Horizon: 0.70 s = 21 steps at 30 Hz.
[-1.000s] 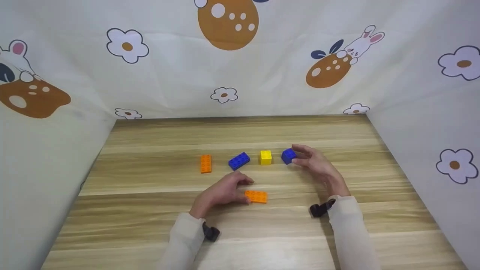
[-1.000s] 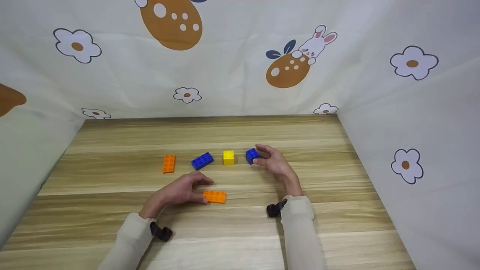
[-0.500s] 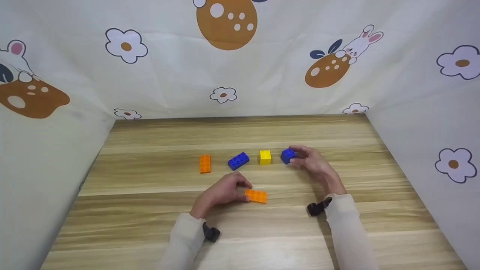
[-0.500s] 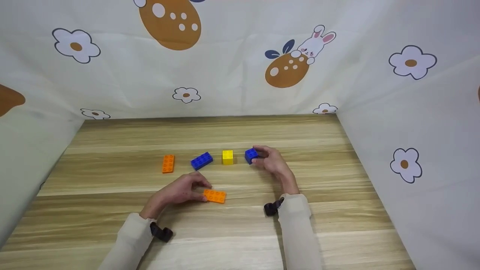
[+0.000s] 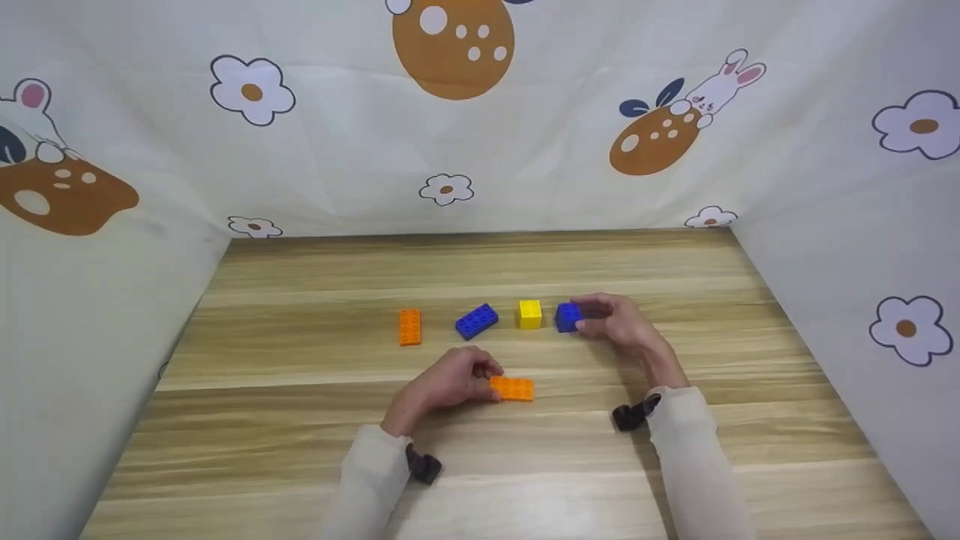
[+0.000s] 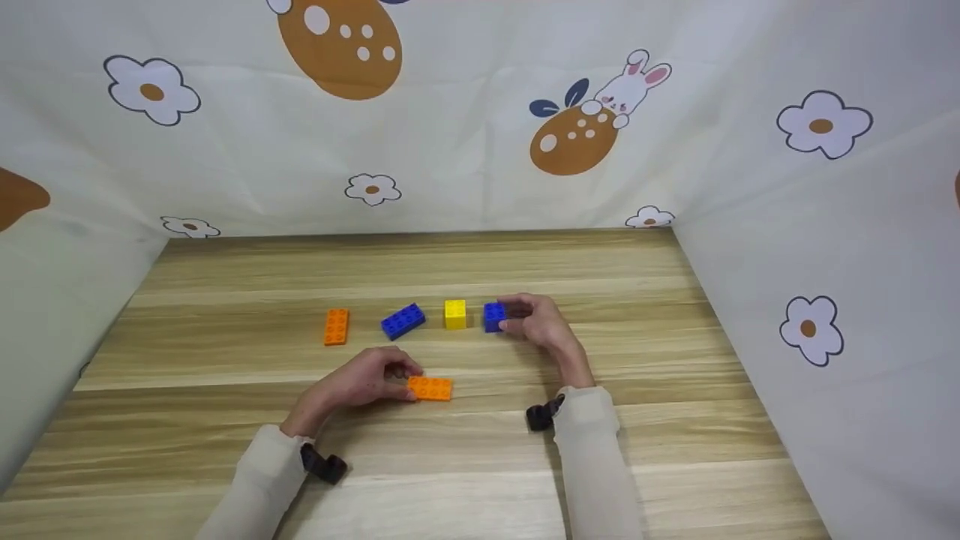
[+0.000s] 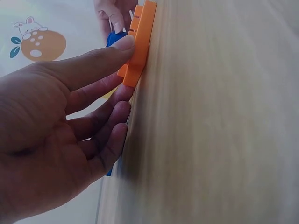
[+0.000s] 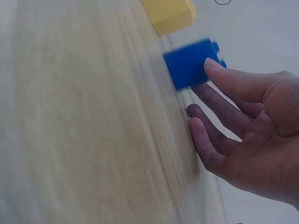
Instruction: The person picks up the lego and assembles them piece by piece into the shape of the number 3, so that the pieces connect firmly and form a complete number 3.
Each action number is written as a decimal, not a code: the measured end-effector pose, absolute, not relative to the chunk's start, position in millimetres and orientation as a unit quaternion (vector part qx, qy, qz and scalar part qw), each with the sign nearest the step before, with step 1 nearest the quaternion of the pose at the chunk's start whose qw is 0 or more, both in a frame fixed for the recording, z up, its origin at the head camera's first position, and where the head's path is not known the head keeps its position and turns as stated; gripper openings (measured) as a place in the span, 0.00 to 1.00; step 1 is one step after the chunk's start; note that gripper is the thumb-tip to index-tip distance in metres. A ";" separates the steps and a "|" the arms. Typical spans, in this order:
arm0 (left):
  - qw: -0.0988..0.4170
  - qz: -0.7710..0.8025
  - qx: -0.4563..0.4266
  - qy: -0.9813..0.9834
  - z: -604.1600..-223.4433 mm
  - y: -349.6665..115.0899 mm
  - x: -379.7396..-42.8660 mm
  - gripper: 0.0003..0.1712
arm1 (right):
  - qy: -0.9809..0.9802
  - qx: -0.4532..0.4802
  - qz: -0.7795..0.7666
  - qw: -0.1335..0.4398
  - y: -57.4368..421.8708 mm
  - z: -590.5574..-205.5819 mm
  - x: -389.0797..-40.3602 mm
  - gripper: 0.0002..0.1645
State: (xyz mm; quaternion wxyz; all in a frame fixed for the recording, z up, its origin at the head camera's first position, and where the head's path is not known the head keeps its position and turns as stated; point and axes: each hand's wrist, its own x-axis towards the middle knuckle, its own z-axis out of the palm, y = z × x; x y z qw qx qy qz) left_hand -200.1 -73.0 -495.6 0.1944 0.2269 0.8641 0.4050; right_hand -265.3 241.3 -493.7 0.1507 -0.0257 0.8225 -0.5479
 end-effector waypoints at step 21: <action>0.200 0.385 0.207 0.877 -495.0 -71.7 -200.2 0.17 | 0.836 -0.096 -0.534 0.081 232.4 -454.2 -245.2 0.28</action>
